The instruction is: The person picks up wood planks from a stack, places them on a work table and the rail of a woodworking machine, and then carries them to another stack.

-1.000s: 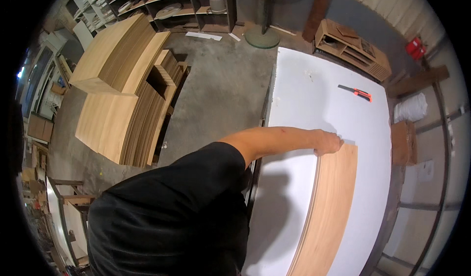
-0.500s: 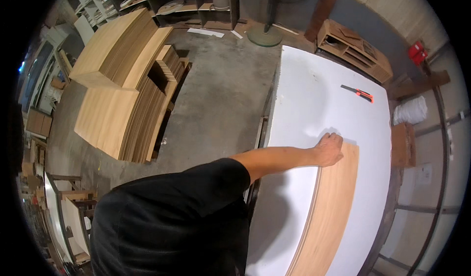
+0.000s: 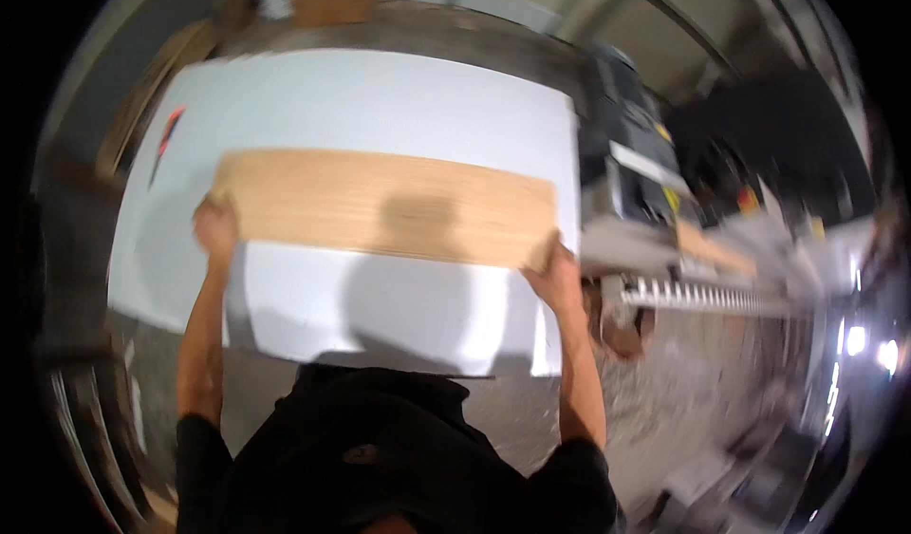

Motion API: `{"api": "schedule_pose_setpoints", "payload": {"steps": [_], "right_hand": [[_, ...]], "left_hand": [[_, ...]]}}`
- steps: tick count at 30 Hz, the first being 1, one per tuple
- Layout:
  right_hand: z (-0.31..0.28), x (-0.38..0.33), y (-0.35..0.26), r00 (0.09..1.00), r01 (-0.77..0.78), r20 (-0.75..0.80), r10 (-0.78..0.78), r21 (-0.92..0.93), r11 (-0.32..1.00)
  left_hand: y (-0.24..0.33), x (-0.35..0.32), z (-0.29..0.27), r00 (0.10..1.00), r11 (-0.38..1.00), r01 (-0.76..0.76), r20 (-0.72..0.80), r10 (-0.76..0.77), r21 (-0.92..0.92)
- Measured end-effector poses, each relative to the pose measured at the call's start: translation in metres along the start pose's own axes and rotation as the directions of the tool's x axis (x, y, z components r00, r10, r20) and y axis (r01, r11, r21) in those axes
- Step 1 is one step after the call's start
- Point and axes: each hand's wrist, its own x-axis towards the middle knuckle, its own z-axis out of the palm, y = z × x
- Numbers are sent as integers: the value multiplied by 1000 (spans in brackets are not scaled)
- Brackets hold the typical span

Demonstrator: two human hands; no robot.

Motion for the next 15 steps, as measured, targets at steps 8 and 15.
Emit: {"api": "schedule_pose_setpoints", "payload": {"steps": [8,15], "right_hand": [[-12,-3,-2,992,-40,118,47,-57,998],[-34,-8,-8,995,35,-88,-38,-40,999]], "left_hand": [[2,5,-37,938,993,92,328,-113,81],[9,14,-43,896,989,122,420,-143,78]]}}
